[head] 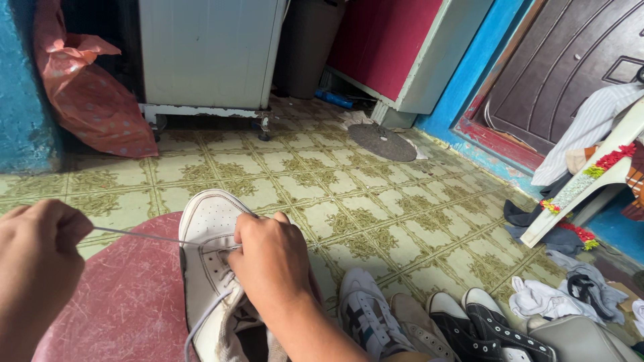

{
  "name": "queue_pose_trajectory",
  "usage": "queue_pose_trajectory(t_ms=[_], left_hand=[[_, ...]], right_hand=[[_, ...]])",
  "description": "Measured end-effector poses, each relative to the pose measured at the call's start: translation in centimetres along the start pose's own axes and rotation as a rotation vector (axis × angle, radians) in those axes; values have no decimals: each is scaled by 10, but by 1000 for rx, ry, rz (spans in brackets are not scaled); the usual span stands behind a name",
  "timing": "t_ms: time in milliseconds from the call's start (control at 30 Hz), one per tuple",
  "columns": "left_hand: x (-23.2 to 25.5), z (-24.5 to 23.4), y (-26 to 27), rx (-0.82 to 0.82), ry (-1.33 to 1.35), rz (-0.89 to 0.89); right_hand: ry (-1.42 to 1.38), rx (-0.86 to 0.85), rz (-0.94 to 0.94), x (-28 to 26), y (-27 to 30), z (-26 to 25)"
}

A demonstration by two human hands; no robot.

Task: The person re-laces a white sneaker by threading the laces through the eyelets and tightening them. The hands manipulate the laces and shoe throughout the clip.

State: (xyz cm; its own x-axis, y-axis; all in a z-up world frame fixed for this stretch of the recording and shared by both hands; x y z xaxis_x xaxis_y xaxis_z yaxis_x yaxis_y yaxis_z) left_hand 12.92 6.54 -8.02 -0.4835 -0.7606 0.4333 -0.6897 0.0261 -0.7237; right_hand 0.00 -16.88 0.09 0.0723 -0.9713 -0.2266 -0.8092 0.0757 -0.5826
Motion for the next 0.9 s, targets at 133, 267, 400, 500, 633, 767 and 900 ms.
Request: queue_pose_trajectory(t_ms=[133,267,400,500,633,767,900], left_hand=[[-46,26,5,27,143,-33],[-51,37,2,-26,234,-89],[-54,25,0,-64,291,-127],[-42,21,-6,-98,357,-149],[-14,-6,-16,-169,464,-181],[43,-32,-15,-295,517,-228],[97,-45,-8,-364,475,-263]], right_hand=[[-74,77,-83,-3,4,-2],[-212,-18,76,3,3,-1],[-255,-74,165,0,4,3],[-276,-91,191,4,3,-1],[-296,-151,181,4,-3,-4],[-470,-221,90,0,-12,-2],[-1181,-425,-12,-9,-16,0]])
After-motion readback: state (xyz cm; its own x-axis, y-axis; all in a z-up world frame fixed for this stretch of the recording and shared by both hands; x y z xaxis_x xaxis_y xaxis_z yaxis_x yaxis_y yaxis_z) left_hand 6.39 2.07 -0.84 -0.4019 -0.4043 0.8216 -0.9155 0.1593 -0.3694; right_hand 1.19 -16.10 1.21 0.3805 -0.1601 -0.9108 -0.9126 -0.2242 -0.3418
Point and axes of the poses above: each hand's wrist, its own y-axis away from the middle knuckle, its own z-axis out of the palm, x = y × z, the point moved 2 cm from there along -y, towards the middle knuckle
